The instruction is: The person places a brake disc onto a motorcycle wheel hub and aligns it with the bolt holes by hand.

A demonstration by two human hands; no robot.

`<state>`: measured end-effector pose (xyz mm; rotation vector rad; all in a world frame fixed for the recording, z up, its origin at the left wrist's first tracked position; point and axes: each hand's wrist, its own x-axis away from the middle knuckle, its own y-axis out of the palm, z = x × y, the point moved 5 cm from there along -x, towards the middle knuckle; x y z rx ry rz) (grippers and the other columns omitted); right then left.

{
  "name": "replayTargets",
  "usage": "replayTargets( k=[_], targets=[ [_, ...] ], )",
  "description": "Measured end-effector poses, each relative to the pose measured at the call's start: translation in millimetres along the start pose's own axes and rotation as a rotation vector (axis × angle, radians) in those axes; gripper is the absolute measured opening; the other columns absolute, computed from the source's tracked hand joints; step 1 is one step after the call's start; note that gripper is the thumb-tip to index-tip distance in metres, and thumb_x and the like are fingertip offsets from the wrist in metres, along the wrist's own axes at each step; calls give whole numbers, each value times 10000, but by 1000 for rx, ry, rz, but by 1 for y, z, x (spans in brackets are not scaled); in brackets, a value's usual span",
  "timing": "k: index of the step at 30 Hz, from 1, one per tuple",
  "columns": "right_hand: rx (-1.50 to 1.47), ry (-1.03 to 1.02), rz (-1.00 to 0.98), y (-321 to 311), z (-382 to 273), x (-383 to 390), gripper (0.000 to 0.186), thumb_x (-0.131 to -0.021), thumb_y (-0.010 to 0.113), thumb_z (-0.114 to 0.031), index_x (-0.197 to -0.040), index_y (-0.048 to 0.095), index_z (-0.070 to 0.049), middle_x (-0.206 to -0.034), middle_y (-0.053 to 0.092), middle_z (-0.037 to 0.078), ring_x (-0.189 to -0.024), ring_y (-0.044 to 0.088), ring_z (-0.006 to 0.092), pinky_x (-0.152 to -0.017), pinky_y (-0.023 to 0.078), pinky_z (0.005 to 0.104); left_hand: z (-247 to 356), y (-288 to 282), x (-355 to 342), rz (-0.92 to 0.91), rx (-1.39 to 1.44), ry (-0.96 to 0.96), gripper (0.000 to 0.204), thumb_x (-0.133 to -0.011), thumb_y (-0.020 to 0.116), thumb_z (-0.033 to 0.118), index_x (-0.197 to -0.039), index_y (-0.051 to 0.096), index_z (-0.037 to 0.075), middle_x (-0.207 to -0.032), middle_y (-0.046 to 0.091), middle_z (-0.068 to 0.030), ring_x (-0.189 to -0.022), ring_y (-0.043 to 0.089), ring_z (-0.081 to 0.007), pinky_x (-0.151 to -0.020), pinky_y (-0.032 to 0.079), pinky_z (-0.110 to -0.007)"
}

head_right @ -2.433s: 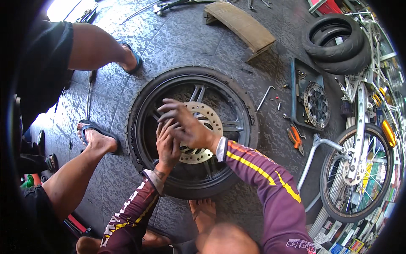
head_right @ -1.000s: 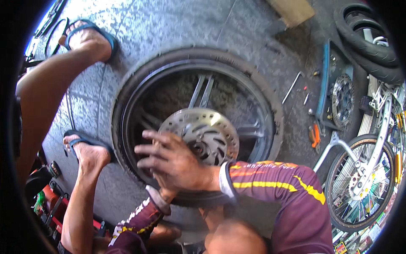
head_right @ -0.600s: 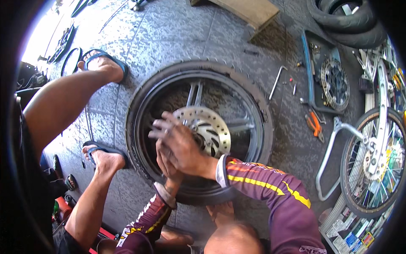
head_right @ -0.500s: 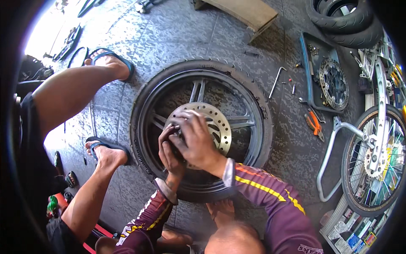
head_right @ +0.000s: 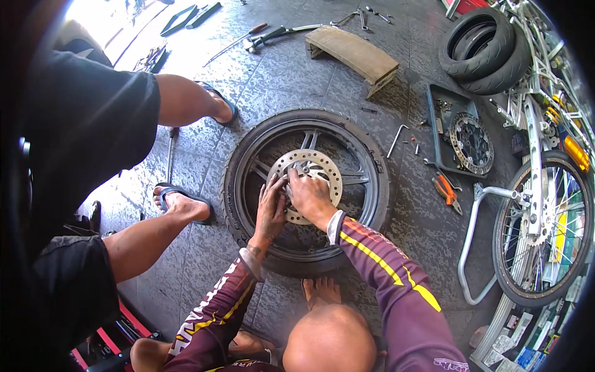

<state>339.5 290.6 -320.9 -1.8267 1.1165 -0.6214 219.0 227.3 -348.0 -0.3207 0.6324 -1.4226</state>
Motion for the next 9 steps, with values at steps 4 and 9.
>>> replayTargets(
  k=[4,9],
  targets=[
    [-13,-56,89,-3,2,9,261,-951,618,-292,-1064,588,-60,-695,679,191,-685,698,382,-615,529,501,7,-2,14,-111,-115,-24,566,-976,519,106,-1527,389,128,-1566,396,-137,-1509,263,-298,-1225,183,-478],
    [-116,91,182,-23,15,14,238,-985,589,-327,-1067,579,-105,-740,704,166,-699,715,354,-617,544,476,6,12,20,-138,-114,-30,576,-985,520,149,-1541,366,144,-1585,381,-76,-1521,240,-265,-1217,176,-515]
  ],
)
